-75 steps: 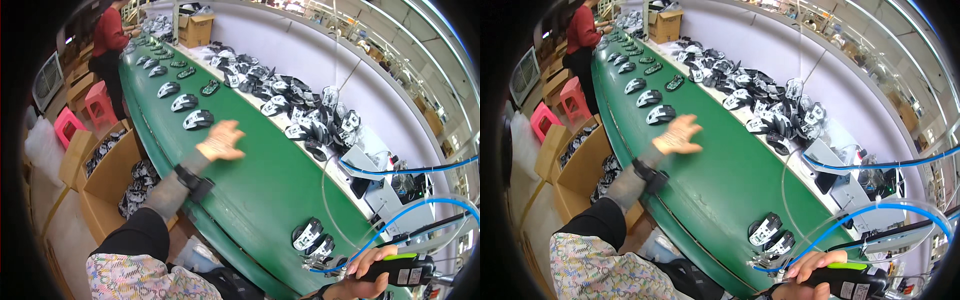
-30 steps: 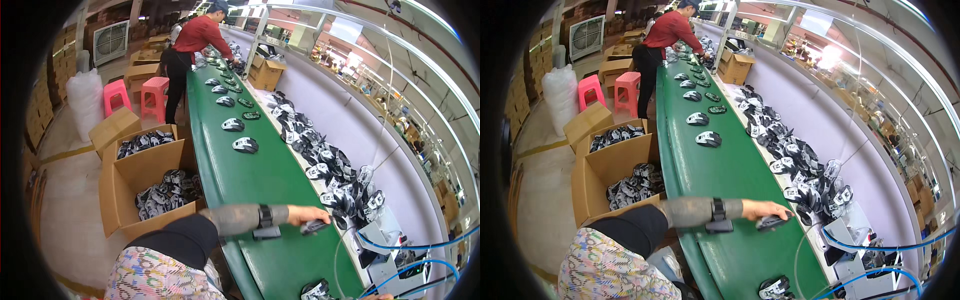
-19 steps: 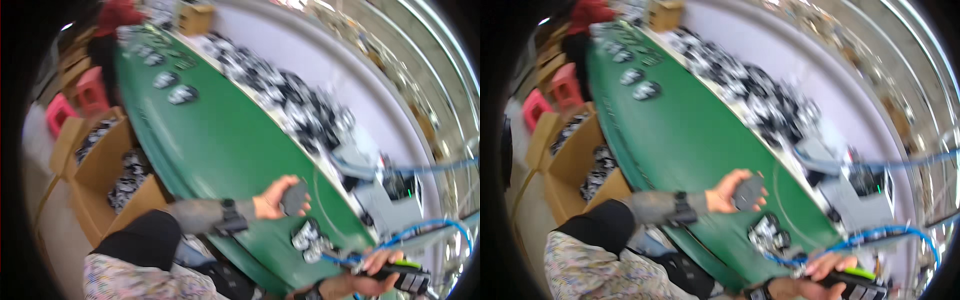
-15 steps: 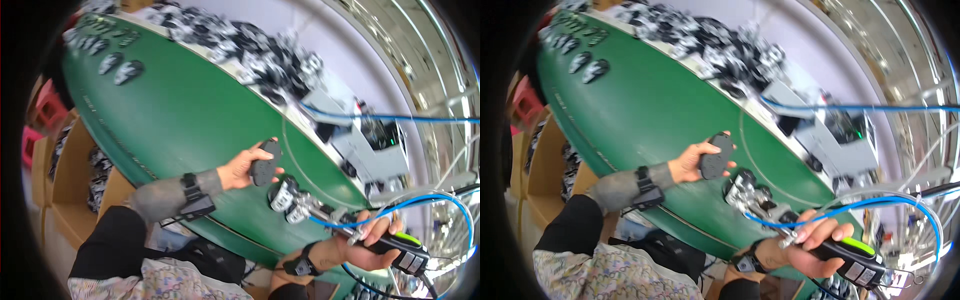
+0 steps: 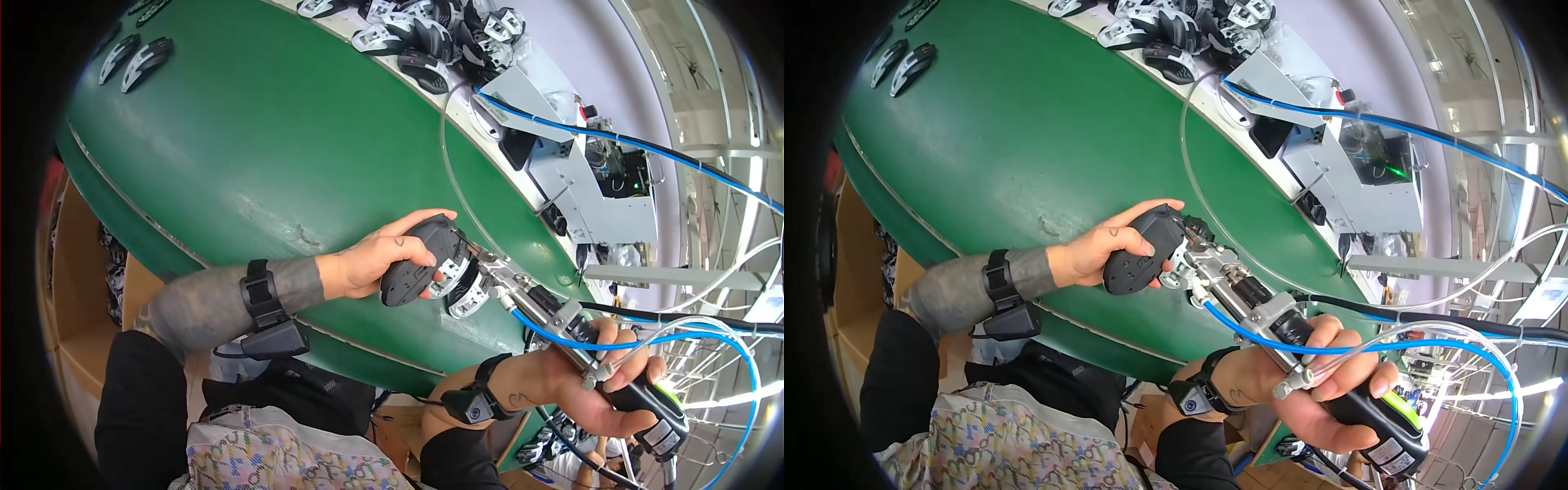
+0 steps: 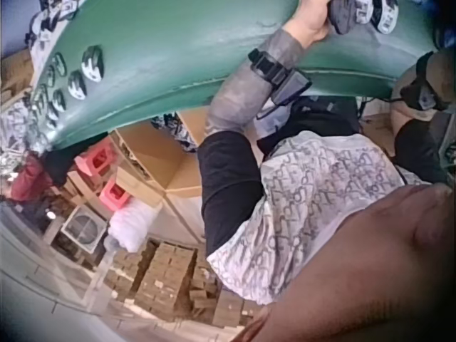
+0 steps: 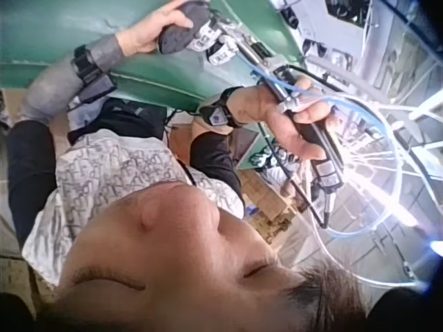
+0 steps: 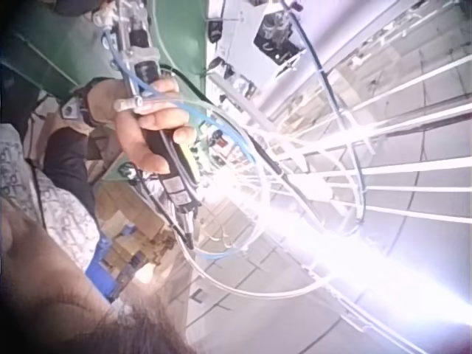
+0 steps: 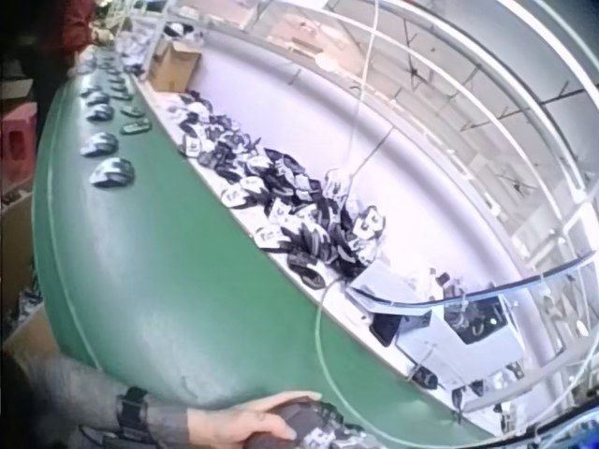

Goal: Using an electric screwdriver to assemble components of computer mice on a production line.

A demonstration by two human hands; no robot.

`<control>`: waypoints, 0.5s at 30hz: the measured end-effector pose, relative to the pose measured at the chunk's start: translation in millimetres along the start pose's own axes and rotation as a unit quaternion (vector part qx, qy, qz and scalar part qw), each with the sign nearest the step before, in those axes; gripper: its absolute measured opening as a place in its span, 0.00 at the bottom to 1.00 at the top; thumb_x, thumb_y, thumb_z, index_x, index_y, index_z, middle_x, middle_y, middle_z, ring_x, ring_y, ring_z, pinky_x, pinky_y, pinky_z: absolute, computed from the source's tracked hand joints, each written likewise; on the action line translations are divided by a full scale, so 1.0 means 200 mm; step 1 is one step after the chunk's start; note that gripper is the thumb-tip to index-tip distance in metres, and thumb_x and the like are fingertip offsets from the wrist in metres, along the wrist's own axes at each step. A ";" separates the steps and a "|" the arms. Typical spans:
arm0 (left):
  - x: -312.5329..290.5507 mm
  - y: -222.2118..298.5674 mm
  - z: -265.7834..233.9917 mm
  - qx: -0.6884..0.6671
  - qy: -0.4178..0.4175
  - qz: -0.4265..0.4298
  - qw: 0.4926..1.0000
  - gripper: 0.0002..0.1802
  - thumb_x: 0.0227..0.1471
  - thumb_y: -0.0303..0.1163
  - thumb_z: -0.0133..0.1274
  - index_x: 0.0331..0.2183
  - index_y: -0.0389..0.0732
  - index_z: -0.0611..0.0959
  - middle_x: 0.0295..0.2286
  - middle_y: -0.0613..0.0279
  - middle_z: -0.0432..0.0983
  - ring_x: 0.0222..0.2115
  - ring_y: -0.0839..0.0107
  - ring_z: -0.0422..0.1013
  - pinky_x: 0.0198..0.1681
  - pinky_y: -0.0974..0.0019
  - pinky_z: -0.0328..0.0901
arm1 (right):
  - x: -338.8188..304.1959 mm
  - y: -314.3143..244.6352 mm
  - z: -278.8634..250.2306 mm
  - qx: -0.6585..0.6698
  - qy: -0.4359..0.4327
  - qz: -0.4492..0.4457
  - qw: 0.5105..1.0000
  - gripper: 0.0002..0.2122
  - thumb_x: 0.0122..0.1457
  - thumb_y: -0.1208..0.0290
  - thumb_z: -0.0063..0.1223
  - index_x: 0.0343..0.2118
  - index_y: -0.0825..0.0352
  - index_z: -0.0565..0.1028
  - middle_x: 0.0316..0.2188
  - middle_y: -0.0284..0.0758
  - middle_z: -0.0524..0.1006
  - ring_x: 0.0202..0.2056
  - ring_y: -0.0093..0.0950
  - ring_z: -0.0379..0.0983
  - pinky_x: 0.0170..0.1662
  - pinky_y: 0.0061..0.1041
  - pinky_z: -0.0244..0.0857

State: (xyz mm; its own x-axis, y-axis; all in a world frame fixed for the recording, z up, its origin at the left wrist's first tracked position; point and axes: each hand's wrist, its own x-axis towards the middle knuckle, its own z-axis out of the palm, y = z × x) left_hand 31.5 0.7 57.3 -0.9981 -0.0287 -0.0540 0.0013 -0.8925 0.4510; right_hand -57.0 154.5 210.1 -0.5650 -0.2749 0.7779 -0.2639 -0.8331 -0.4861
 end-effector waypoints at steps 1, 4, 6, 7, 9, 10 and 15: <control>0.00 0.00 -0.01 -0.006 -0.007 0.000 1.000 0.35 0.43 0.24 0.45 0.55 0.48 0.58 0.43 0.54 0.60 0.35 0.65 0.68 0.34 0.63 0.71 | 0.00 -0.01 -0.03 0.013 -0.047 0.017 0.999 0.19 0.52 0.51 0.50 0.35 0.64 0.64 0.16 0.28 0.63 0.19 0.23 0.61 0.28 0.25 0.57; 0.00 -0.01 -0.01 -0.016 -0.017 0.002 1.000 0.35 0.43 0.24 0.45 0.55 0.48 0.58 0.43 0.54 0.60 0.34 0.66 0.68 0.33 0.63 0.71 | 0.00 -0.02 -0.03 0.001 -0.043 0.013 0.999 0.19 0.52 0.52 0.50 0.35 0.64 0.64 0.16 0.28 0.63 0.19 0.23 0.61 0.29 0.26 0.58; 0.00 -0.01 0.00 -0.021 -0.022 0.003 1.000 0.35 0.43 0.24 0.45 0.55 0.47 0.58 0.44 0.54 0.60 0.34 0.66 0.68 0.33 0.64 0.71 | 0.01 -0.02 -0.01 -0.001 -0.038 0.011 0.999 0.19 0.52 0.52 0.49 0.35 0.65 0.64 0.16 0.28 0.63 0.18 0.23 0.61 0.29 0.26 0.58; 0.00 -0.01 0.00 -0.022 -0.024 0.003 0.999 0.35 0.43 0.24 0.45 0.55 0.47 0.58 0.44 0.54 0.60 0.34 0.66 0.68 0.32 0.64 0.71 | 0.01 -0.01 -0.01 -0.015 -0.016 0.002 1.000 0.19 0.50 0.53 0.51 0.34 0.65 0.65 0.15 0.27 0.63 0.18 0.22 0.60 0.27 0.23 0.55; 0.00 -0.01 0.00 -0.024 -0.025 0.004 0.999 0.35 0.43 0.25 0.45 0.55 0.47 0.58 0.44 0.54 0.60 0.34 0.66 0.68 0.32 0.64 0.71 | 0.00 -0.01 0.00 -0.028 0.007 -0.004 1.000 0.19 0.48 0.54 0.53 0.33 0.65 0.66 0.14 0.25 0.62 0.18 0.20 0.59 0.24 0.19 0.53; 0.00 -0.01 0.00 -0.018 -0.029 0.002 0.999 0.35 0.43 0.25 0.45 0.56 0.47 0.58 0.44 0.54 0.61 0.33 0.66 0.68 0.31 0.64 0.71 | 0.00 -0.01 0.00 -0.016 0.001 0.005 1.000 0.18 0.49 0.54 0.53 0.32 0.65 0.66 0.14 0.25 0.62 0.18 0.20 0.59 0.25 0.19 0.53; 0.00 -0.01 0.00 0.023 -0.059 0.003 0.998 0.35 0.43 0.25 0.45 0.55 0.47 0.59 0.44 0.54 0.62 0.33 0.66 0.68 0.31 0.64 0.72 | 0.00 -0.03 -0.01 -0.003 -0.021 0.030 0.999 0.18 0.49 0.54 0.53 0.31 0.64 0.65 0.14 0.25 0.62 0.18 0.20 0.59 0.25 0.20 0.51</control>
State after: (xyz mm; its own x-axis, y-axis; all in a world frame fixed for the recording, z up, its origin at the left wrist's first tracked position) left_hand 31.8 2.7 55.6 -0.9984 0.0208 0.0533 0.0081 -0.8706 0.4920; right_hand -57.6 159.9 212.8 -0.5466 -0.3435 0.7637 -0.2353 -0.8122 -0.5338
